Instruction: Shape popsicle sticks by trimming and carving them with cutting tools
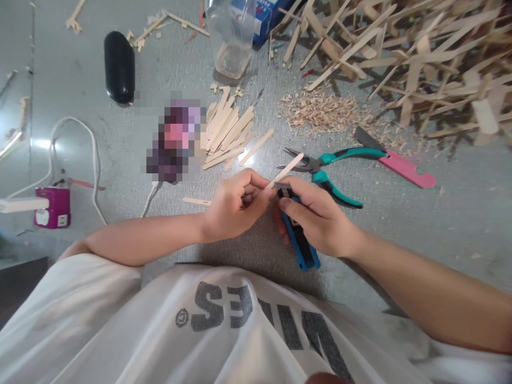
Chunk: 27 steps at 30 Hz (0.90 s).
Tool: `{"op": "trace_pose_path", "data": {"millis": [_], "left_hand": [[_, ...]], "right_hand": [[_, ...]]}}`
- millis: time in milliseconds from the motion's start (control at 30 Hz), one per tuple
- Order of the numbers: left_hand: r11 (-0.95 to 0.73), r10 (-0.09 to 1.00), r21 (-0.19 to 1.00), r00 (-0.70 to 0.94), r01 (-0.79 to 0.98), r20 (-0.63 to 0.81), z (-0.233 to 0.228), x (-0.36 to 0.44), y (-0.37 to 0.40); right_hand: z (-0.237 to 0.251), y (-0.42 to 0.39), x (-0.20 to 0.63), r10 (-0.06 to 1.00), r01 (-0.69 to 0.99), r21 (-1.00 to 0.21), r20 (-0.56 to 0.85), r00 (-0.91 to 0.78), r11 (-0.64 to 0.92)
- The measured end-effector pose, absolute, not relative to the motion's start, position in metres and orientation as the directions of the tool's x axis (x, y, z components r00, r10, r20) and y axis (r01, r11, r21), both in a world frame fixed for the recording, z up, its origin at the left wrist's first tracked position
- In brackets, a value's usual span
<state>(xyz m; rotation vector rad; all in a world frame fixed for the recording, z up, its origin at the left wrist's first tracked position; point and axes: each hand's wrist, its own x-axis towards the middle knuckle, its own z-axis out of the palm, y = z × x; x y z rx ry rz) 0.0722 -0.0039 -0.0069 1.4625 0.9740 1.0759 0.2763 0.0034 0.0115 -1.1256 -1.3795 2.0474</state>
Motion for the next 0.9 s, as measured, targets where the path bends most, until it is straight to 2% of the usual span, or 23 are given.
{"op": "trace_pose_path", "data": {"millis": [300,533,733,900], "left_hand": [[-0.116,0.951,0.991,0.295,0.059,0.094,-0.0076,0.0709,-0.0053],[-0.031,0.935,0.996,0.355,0.086,-0.002,-0.0076,0.0696,-0.0072],[-0.099,0.946,0.981,0.321,0.164,0.041,-0.0056,0.0698,-0.0077],[-0.072,0.945,0.985,0.327,0.155,0.018,-0.0045,0.0695,-0.0073]], "right_hand": [[0.0161,0.0077,0.2772,0.727,0.029,-0.887,-0.396,-0.561,-0.461],[0.0149,0.0074,0.2781,0.760,0.045,-0.895,-0.403,-0.509,-0.445],[0.0159,0.0081,0.2776,0.788,0.018,-0.924,-0.337,-0.515,-0.383],[0.0145,0.0067,0.2791,0.791,0.029,-0.934,-0.318,-0.524,-0.356]]}}
